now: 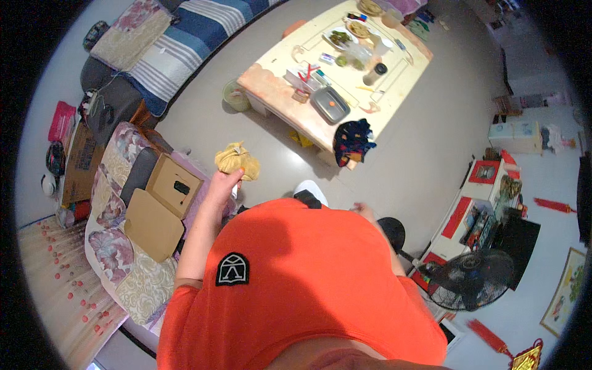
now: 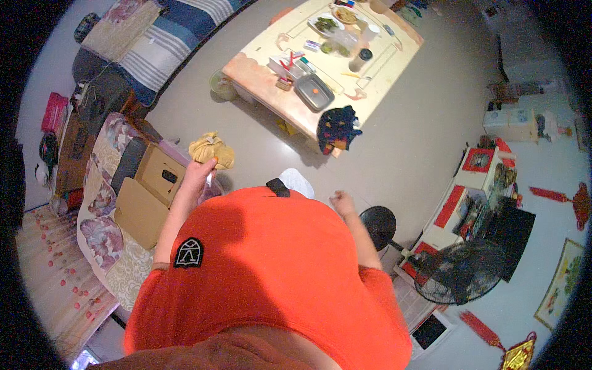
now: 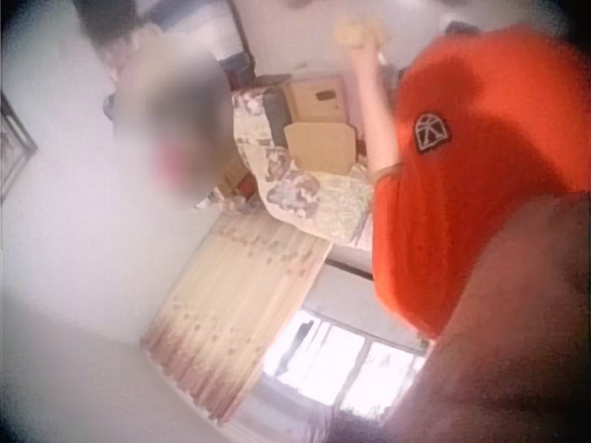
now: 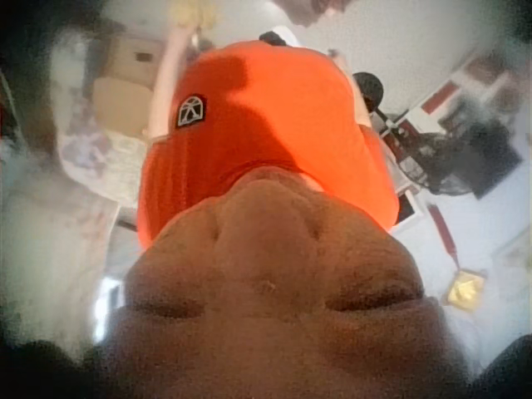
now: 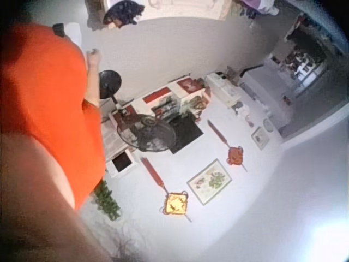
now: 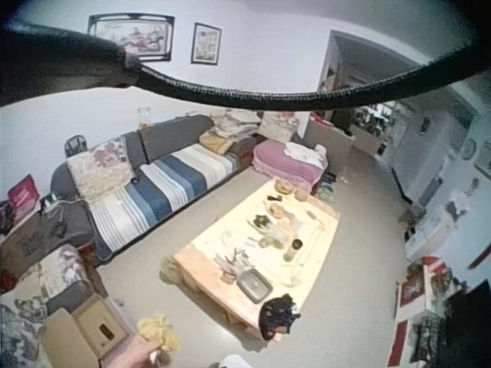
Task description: The person wipes a table surface using a cloth, moving items like plates of food and small blocks aside to clean underneath them, then wrings out the cloth in a bucket of water and continues wiping the surface.
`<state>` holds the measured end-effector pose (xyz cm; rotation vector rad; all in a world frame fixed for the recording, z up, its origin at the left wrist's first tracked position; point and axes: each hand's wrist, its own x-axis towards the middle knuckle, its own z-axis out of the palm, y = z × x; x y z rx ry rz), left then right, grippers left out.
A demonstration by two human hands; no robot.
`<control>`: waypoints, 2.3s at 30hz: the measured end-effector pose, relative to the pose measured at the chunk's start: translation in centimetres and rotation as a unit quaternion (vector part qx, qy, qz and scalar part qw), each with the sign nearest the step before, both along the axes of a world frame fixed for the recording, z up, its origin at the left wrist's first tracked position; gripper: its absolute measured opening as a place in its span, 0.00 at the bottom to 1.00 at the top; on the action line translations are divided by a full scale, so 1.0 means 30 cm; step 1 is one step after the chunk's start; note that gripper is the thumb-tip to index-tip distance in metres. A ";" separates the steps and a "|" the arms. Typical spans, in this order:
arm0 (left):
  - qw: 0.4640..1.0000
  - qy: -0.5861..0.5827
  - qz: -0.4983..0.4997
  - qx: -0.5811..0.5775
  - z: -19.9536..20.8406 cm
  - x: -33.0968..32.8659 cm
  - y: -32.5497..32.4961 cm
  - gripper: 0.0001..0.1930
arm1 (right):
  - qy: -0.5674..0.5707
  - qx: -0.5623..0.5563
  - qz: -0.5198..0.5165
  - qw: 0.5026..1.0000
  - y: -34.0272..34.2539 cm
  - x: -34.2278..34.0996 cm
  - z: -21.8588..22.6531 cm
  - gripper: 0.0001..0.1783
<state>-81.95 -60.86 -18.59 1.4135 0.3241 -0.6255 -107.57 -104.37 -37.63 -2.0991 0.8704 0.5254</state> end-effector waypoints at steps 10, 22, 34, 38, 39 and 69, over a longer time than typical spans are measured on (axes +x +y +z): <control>0.996 -0.026 -0.085 -0.007 0.108 0.573 0.156 0.19 | -0.111 0.405 0.072 0.905 0.511 1.305 0.528 0.30; 0.938 -0.220 -0.256 0.082 0.068 1.386 0.427 0.20 | -0.040 0.642 0.200 0.739 1.194 2.283 0.596 0.25; 0.952 -0.067 -0.300 -0.003 0.119 2.438 0.738 0.13 | -0.152 0.559 -0.066 0.813 1.509 2.972 0.589 0.34; 0.937 -0.059 -0.343 -0.020 0.080 2.661 0.661 0.10 | -0.199 0.513 -0.145 0.822 1.453 3.083 0.581 0.33; 0.942 -0.053 -0.330 -0.027 0.076 2.702 0.620 0.09 | -0.203 0.498 -0.166 0.826 1.428 3.107 0.568 0.32; 0.545 -0.221 -0.804 0.090 -0.402 3.711 -1.644 0.17 | -0.200 0.223 -0.802 0.517 0.734 3.586 0.049 0.21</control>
